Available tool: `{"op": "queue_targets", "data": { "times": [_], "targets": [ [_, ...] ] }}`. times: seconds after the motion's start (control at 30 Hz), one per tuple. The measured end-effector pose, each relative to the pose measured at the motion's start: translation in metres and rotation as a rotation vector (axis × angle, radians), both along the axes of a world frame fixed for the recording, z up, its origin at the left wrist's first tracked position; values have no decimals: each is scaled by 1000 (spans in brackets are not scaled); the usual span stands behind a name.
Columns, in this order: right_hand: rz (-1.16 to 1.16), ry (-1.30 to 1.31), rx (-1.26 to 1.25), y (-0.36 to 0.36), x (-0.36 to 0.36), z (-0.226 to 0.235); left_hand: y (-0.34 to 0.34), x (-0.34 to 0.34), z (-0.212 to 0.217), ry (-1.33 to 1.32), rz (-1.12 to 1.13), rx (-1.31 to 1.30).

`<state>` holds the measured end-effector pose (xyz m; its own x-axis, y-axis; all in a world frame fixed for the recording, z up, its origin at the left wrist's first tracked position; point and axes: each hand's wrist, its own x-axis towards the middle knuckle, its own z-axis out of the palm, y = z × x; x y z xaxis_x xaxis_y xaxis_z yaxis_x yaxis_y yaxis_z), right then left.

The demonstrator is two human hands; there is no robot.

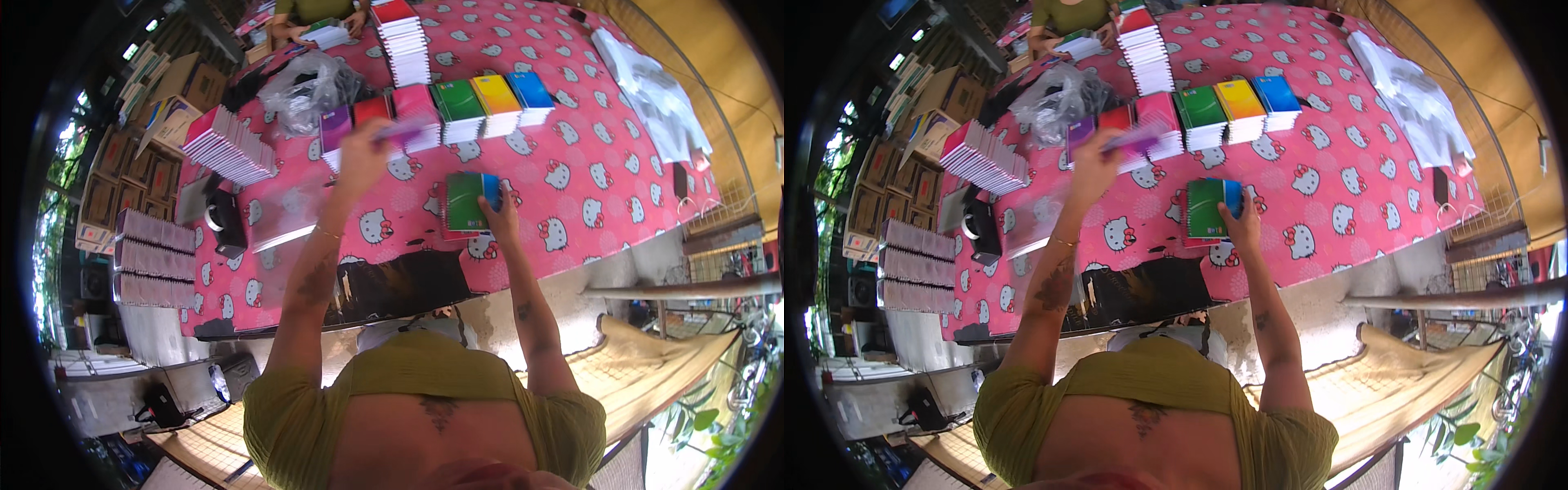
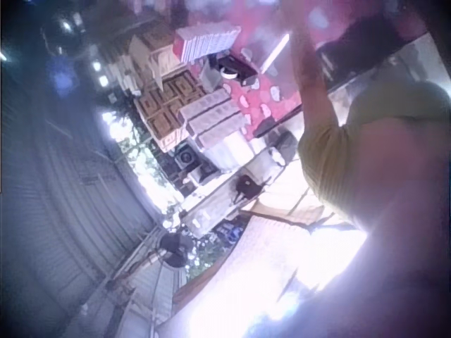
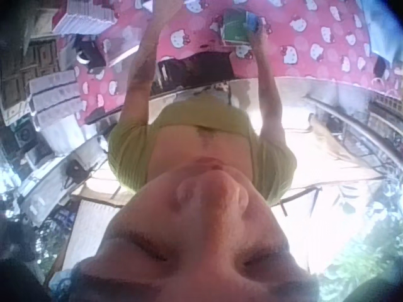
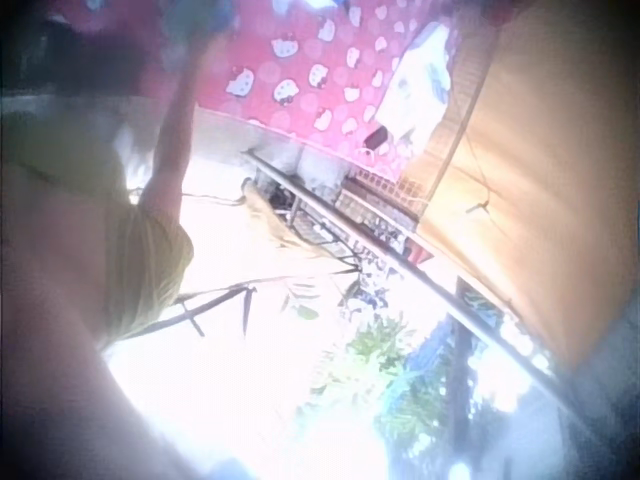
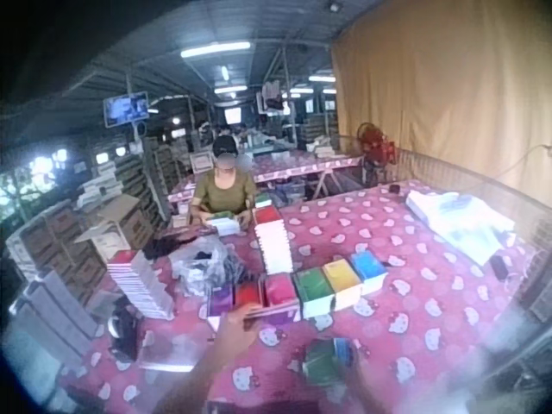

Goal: The person places small notebooks into plastic bags, folds the tops over, and seals them with tape.

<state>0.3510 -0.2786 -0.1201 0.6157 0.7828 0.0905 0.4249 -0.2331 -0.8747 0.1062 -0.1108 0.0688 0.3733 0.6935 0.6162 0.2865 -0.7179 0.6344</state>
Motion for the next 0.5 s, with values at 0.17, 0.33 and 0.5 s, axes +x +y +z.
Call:
{"op": "queue_targets", "data": {
  "times": [0.17,0.33,0.5],
  "targets": [
    [-29,815,30,1,22,18,-62,112,-26,816,-620,123],
    [43,547,-171,-7,25,27,-72,106,-94,205,24,354],
    [325,676,-241,32,1,38,-81,54,-156,-87,-7,-912]
  ]
}}
